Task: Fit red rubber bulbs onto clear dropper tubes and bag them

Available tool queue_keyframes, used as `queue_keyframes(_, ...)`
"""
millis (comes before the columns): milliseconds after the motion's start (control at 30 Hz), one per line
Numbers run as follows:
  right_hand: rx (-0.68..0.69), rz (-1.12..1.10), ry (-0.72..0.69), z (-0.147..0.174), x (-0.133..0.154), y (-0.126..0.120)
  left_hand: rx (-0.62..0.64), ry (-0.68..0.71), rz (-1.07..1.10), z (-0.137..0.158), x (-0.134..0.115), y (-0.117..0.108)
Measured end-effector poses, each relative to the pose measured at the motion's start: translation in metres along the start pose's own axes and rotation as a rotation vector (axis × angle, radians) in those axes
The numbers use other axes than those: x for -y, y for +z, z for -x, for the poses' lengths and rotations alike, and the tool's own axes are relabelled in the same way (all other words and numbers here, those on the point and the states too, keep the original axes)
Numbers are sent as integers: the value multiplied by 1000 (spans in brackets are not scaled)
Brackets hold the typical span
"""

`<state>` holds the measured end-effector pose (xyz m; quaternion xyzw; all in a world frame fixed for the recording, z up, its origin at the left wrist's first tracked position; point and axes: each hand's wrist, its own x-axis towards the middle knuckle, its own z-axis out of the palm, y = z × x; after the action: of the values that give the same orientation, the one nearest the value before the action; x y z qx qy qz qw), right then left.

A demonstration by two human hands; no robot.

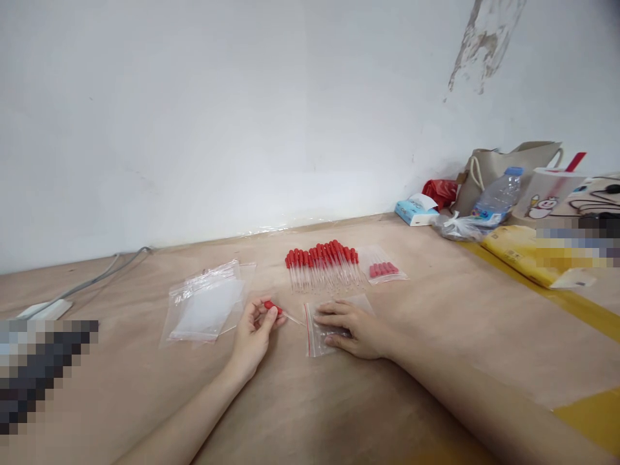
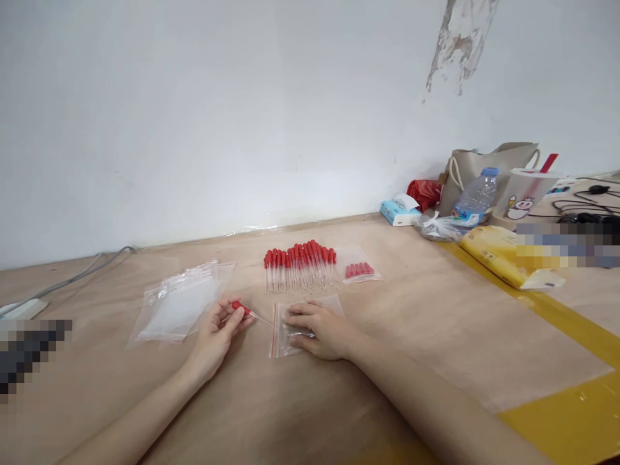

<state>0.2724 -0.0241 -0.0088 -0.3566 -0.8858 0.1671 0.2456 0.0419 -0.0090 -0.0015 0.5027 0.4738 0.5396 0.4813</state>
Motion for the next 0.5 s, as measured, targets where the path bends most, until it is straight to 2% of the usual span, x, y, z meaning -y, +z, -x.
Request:
queue_keyframes(100,-10,-12,35,-1,2,0,181,5,-190,0,0,-9)
queue_keyframes(200,-10,21,30,-2,6,0,316,81,-422,0,-1,-21)
queue_keyframes(367,-25,149,25,2,15,-10,315,174,-576,1,3,-31)
queue_keyframes(500,31,174,41,14,5,-26,310,171,-545,0,8,-32)
